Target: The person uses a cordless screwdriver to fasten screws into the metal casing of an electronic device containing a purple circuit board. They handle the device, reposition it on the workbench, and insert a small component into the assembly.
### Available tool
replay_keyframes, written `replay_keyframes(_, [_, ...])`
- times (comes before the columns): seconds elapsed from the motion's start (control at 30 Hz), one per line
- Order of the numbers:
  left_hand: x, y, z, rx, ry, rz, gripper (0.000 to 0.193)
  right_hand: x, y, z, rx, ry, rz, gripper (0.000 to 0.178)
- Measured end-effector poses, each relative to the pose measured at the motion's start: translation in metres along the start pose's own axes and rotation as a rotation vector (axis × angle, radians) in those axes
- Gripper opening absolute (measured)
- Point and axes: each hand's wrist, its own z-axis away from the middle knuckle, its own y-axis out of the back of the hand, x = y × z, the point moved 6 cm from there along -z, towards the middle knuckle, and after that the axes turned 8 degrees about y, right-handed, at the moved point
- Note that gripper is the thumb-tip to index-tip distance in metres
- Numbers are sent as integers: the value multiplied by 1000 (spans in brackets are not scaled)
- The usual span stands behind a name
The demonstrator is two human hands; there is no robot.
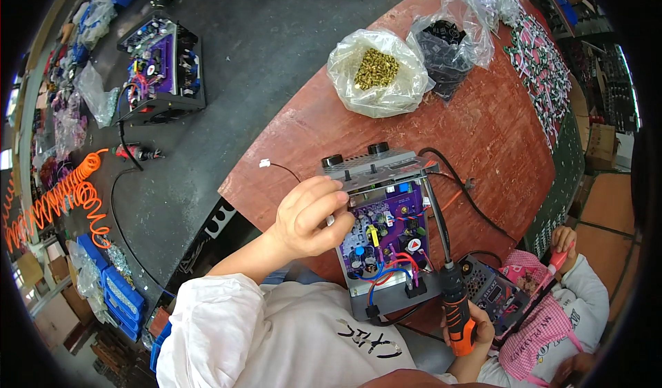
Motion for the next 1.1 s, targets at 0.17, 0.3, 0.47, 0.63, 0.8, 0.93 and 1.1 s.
replay_keyframes(0.17, [-4,-2,-2,-36,25,91,33,0,4,1,264,-19,97,76])
replay_keyframes(0.3, [-10,-3,-1,-26,-19,171,32,10,24,16,454,-131,66,58])
replay_keyframes(0.47, [-5,-4,-6,-50,26,96,27,9,21,20,564,-197,154,51])
replay_keyframes(0.63, [11,-10,-27,-382,53,-156,46,-1,10,2,197,-107,220,61])
replay_keyframes(0.8, [17,-16,-34,-545,38,-339,51,-9,0,-11,-117,-85,1,108])
replay_keyframes(0.93, [22,-17,-31,-538,84,-322,64,-8,-5,-16,-205,-76,24,94])
replay_keyframes(1.1, [23,-17,-29,-511,76,-360,65,-4,-15,-11,-276,-28,39,92])
